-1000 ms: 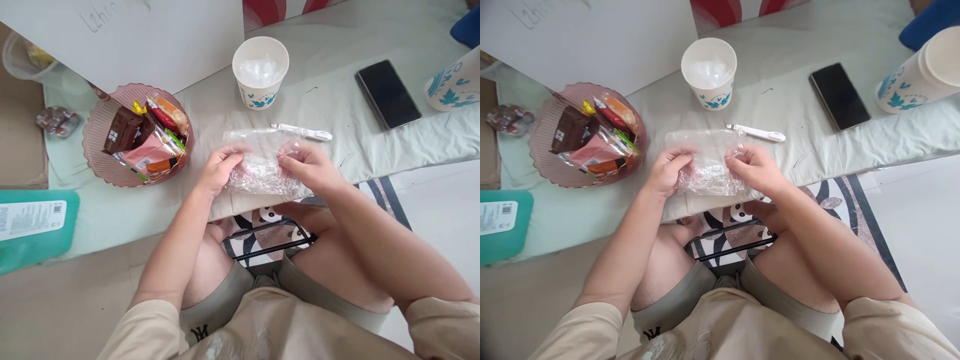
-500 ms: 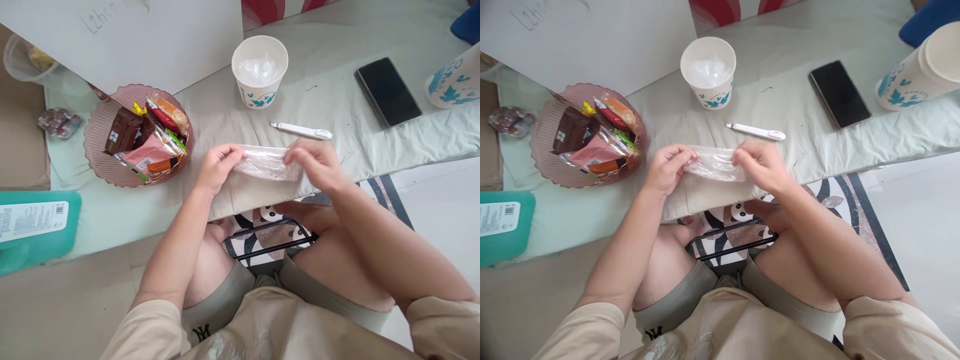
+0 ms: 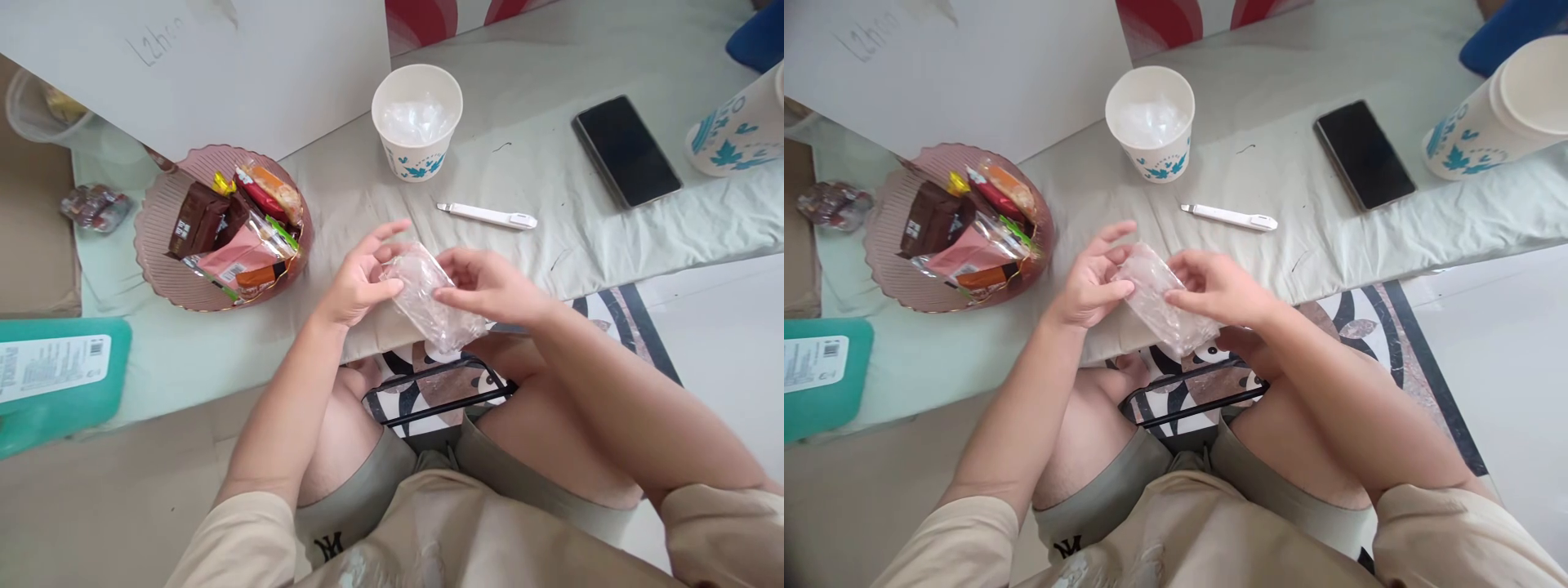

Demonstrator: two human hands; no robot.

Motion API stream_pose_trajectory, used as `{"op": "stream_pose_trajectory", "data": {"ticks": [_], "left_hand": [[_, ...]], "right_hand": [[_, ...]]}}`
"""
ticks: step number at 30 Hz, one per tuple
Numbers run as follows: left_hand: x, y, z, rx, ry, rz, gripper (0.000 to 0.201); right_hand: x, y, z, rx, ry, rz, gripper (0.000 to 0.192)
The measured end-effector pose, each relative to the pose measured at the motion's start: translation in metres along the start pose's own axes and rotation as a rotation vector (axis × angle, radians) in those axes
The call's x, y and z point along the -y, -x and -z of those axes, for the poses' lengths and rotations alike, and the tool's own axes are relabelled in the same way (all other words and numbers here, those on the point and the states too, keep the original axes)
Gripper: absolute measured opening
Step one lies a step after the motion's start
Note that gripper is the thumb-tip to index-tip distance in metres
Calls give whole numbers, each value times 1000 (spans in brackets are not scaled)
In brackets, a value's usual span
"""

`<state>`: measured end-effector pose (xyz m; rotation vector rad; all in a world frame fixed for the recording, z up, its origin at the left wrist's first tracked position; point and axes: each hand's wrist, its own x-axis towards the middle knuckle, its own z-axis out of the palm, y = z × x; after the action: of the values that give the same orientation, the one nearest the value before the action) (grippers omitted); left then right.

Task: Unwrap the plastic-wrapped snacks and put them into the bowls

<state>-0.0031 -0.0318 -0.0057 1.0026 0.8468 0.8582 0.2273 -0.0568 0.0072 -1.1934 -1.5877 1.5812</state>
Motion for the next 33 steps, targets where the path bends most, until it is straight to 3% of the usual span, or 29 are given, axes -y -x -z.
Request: {"op": "stream_pose_trajectory", "data": {"ticks": [3, 7, 9, 12, 15, 20, 23, 25, 29, 33], "left_hand": [[2, 0, -8, 22, 162, 30, 82], [8, -3, -15, 186, 245, 160, 63], [11, -4, -15, 125, 155, 161, 50], [16, -4, -9, -86, -37, 44, 34], [18, -4, 0, -182, -164, -61, 27], [12, -8, 6, -211, -80, -69, 31], [6, -9, 7, -213, -60, -63, 26], [3, -8, 9, -190, -53, -52, 24], [-2, -3, 8, -141, -224, -166, 42], [-3, 0, 4, -223, -359, -234, 26]], "right_hand": [[3, 0, -13, 4, 5, -7, 23], [-1, -4, -23, -181, -133, 51, 22], [-3, -7, -24, -217, -104, 38, 23], [-5, -14, -25, -209, 4, 44, 17], [-6, -24, -24, -183, -15, 53, 16], [-4, -37, -21, -201, -134, 129, 13], [-1, -38, -20, -225, -113, 152, 5], [0, -38, -19, -224, -102, 128, 10], [3, -38, -20, -230, -107, 93, 14], [6, -45, -29, -286, -100, 55, 18]]}}
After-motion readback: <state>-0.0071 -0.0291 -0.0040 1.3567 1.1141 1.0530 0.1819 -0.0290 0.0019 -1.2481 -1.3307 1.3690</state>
